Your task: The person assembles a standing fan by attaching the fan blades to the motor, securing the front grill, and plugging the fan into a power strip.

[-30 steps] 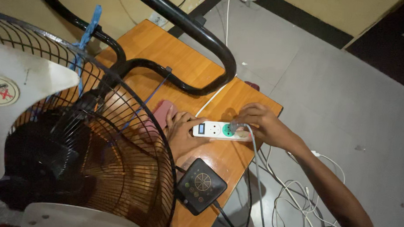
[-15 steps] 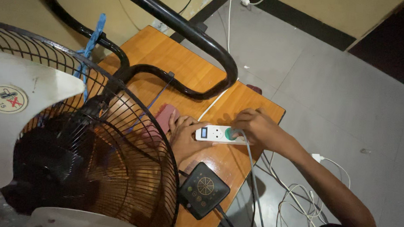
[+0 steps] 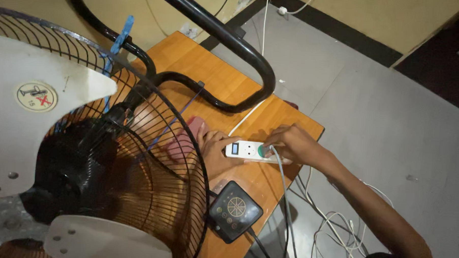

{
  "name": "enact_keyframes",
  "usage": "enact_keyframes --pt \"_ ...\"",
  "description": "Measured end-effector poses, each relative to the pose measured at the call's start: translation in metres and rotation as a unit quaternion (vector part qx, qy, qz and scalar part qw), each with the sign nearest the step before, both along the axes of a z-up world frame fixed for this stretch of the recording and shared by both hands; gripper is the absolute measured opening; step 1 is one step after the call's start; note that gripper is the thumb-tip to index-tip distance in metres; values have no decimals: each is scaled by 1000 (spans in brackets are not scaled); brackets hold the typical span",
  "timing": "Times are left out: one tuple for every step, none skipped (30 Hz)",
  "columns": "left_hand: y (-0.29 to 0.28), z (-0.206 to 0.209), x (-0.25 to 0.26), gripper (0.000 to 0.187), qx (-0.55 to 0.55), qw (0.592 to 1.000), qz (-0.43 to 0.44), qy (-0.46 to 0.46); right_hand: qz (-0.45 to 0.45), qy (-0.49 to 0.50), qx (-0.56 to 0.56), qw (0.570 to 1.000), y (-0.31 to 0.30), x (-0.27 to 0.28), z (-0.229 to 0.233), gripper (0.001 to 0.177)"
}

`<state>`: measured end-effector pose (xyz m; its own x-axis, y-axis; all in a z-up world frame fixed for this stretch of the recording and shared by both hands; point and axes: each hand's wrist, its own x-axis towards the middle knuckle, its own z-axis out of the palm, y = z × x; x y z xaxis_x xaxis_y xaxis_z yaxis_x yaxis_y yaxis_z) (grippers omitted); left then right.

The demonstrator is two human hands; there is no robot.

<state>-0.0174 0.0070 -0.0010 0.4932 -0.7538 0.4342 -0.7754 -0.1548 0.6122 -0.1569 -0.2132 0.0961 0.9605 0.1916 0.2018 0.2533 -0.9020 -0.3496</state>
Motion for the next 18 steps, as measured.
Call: enact_keyframes --pt "1 -1 -3 66 -1 1000 0 1 -22 34 -12 999 1 -3 3 31" --pt "2 0 -3 67 -1 1000 1 -2 -44 66 -23 997 4 -5 7 34" --pt "3 0 -4 67 -2 1000 0 -3 -66 98 -35 992 7 -6 12 37" --pt "4 1 -3 67 -3 1000 3 -4 -67 62 -66 994 12 -8 17 34" --pt "5 3 -3 68 -5 1000 5 -7 -68 25 -97 993 19 -11 21 32" --pt "5 4 -4 68 -6 1000 9 -9 -67 -11 -128 989 24 -14 25 31" --pt "5 5 -4 68 -9 1000 13 -8 -73 -7 -122 990 31 -16 27 31" --pt "5 5 -7 69 -10 1000 17 -9 -80 -2 -113 990 39 -18 26 32" --pt "5 6 -10 69 -12 1000 25 -10 -87 3 -105 991 43 -18 25 33" --pt "5 6 -13 70 -15 999 32 -16 -83 14 -91 992 46 -17 23 36" --pt "4 8 -18 70 -17 998 46 -25 -80 26 -78 993 49 -12 21 39" --pt "3 10 -20 71 -19 997 57 -38 -77 37 -63 994 51 -9 18 43" --pt "5 14 -23 71 -21 998 52 -25 -80 62 -50 994 52 -8 14 44" --pt "5 19 -25 71 -25 998 47 -14 -80 86 -38 992 52 -6 12 45" --pt "6 25 -27 71 -29 999 43 -2 -81 110 -26 990 52 -5 9 45" --pt "5 32 -29 67 -36 998 56 -12 -88 113 -28 989 50 -5 7 43" --pt "5 40 -31 63 -44 996 68 -23 -95 116 -30 988 49 -6 4 42" --pt "7 46 -36 59 -50 995 81 -33 -102 120 -31 987 50 -9 -1 40"
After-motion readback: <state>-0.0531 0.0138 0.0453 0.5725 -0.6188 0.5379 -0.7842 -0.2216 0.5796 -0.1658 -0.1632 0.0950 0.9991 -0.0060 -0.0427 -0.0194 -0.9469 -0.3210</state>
